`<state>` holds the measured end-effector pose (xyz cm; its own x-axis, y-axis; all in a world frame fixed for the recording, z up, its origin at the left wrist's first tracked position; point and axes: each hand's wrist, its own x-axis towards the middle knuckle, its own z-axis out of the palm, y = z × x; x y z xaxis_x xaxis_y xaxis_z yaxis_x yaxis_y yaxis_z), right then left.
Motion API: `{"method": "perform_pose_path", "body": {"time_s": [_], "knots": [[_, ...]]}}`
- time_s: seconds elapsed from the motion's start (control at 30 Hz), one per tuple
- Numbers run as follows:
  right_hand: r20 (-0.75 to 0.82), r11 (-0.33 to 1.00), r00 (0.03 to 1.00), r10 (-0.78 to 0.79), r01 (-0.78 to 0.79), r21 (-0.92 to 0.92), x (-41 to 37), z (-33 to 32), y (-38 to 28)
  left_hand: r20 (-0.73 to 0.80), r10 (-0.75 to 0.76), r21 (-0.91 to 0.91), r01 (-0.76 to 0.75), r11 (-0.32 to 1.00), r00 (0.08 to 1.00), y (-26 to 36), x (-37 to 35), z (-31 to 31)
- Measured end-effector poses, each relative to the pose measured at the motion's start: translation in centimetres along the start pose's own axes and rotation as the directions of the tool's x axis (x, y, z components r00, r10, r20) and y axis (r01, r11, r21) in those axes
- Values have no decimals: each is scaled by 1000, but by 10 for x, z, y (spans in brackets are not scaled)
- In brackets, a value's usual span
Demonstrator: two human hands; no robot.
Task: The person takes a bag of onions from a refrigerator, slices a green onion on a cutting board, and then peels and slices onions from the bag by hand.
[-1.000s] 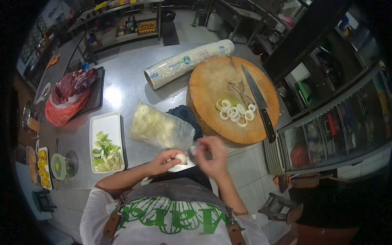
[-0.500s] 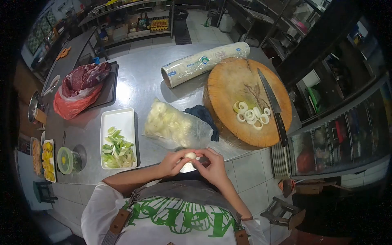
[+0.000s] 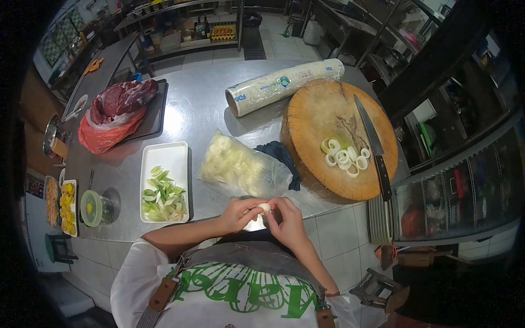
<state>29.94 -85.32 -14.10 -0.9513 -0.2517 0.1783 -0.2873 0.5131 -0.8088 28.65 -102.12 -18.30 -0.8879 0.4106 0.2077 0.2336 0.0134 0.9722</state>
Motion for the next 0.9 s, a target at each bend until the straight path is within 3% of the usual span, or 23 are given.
{"method": "perform_pose_path", "body": {"time_s": [0.13, 0.23, 0.3, 0.33, 0.4, 0.5, 0.53, 0.6, 0.67, 0.73, 0.8, 0.87, 0.9], "knots": [[-135, 997, 987, -81, 79, -21, -1, 11, -1, -48, 18, -3, -18, 1000, 999, -2, 0, 1], [-174, 994, 979, -105, 99, -45, -3, 12, -2, 9, -46, -50, 46, 998, 999, -2, -2, 1], [-176, 994, 979, -100, 92, -53, -3, 11, -2, 72, -140, -367, 157, 917, 988, -3, -1, 3], [-178, 994, 979, -96, 84, -73, -3, 10, -2, 73, -139, -368, 156, 917, 988, -6, -1, 3], [-182, 993, 979, -92, 76, -95, -3, 9, -2, 195, -253, -542, 319, 778, 948, -13, 0, 2], [-198, 976, 961, -190, 165, -140, -3, 12, -1, 246, -312, -611, 397, 685, 918, -8, 1, 4], [-213, 984, 963, -168, 152, -93, -3, 13, -4, 248, -312, -610, 398, 685, 917, -9, 1, 4], [-229, 989, 962, -145, 138, -46, -3, 12, -7, 267, -459, -706, 497, 505, 847, -10, 2, 4], [-293, 998, 956, -3, 20, 54, -2, -2, -6, 320, -444, -664, 532, 525, 837, -6, 5, -6], [-407, 999, 913, 44, -43, 11, 6, -37, -9, 351, -448, -596, 565, 570, 822, 2, 7, -9], [-519, 959, 841, -153, 0, -283, 21, -78, -3, 383, -415, -594, 564, 574, 825, -4, 7, -11], [-584, 914, 806, -98, -160, -373, 34, -111, -5, 408, -381, -594, 558, 579, 830, -7, 6, -12], [-588, 912, 802, -103, -160, -378, 42, -124, 1, 399, -401, -601, 565, 565, 825, -7, 6, -13]]}}
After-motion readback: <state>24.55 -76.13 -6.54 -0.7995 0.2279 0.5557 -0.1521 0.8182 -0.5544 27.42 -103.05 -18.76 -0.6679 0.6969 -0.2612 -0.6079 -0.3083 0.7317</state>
